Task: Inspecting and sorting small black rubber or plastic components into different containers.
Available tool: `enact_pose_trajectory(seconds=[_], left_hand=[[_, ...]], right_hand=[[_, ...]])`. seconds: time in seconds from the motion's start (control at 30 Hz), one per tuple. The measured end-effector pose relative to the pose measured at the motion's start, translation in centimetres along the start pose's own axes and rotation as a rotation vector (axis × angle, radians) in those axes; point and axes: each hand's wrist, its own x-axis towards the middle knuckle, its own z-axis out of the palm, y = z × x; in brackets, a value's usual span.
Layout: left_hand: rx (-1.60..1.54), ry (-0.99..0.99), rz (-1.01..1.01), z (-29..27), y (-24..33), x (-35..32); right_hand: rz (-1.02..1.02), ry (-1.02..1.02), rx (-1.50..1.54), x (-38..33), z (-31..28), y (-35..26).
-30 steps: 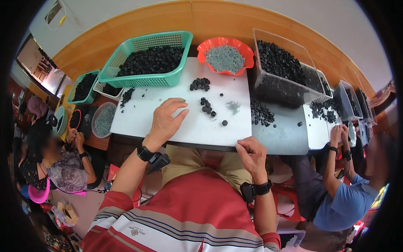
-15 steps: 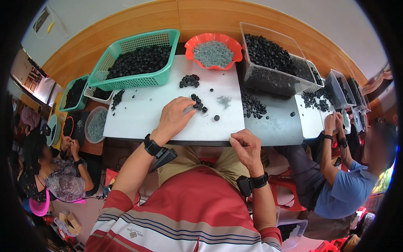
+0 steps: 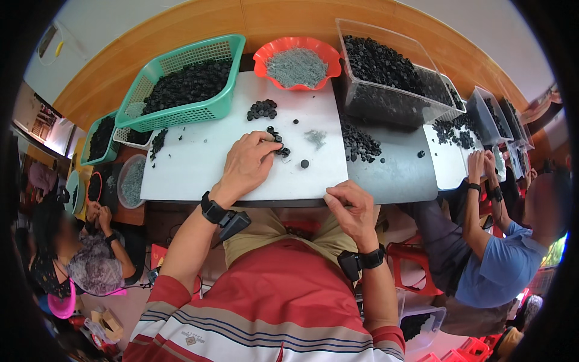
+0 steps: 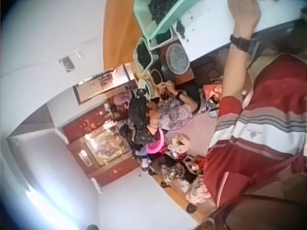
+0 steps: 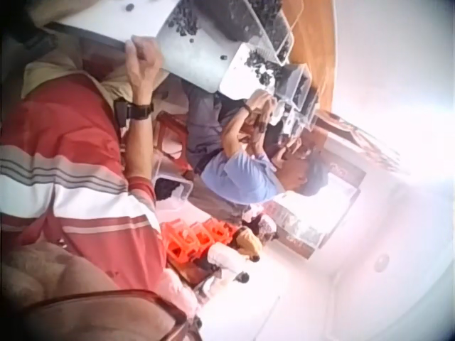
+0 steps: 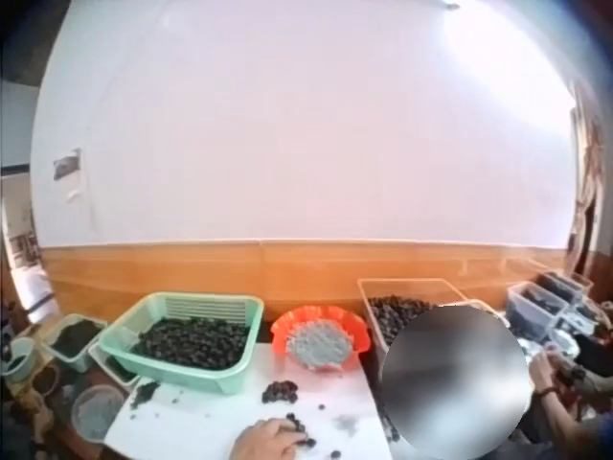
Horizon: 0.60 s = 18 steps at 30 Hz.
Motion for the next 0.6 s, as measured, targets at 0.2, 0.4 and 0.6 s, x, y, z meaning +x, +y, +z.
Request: enact_pose_trajectory(seconds=[0.2, 0.4, 0.6], left_hand=[[0.009, -0.022, 0.04, -0.3, 0.5, -0.3], [0.028, -0.035, 0.03, -0.2, 0.5, -0.7], [-0.012, -0.052, 0.007, -0.2, 0.4, -0.5]], right_hand=[[-0.008, 0.011, 0.03, 0.1, 0.2, -0.3], [0.014, -0.02, 0.1, 0.1, -0.3, -0.2], [0.004, -0.038, -0.078, 2.6, -0.9, -1.6]])
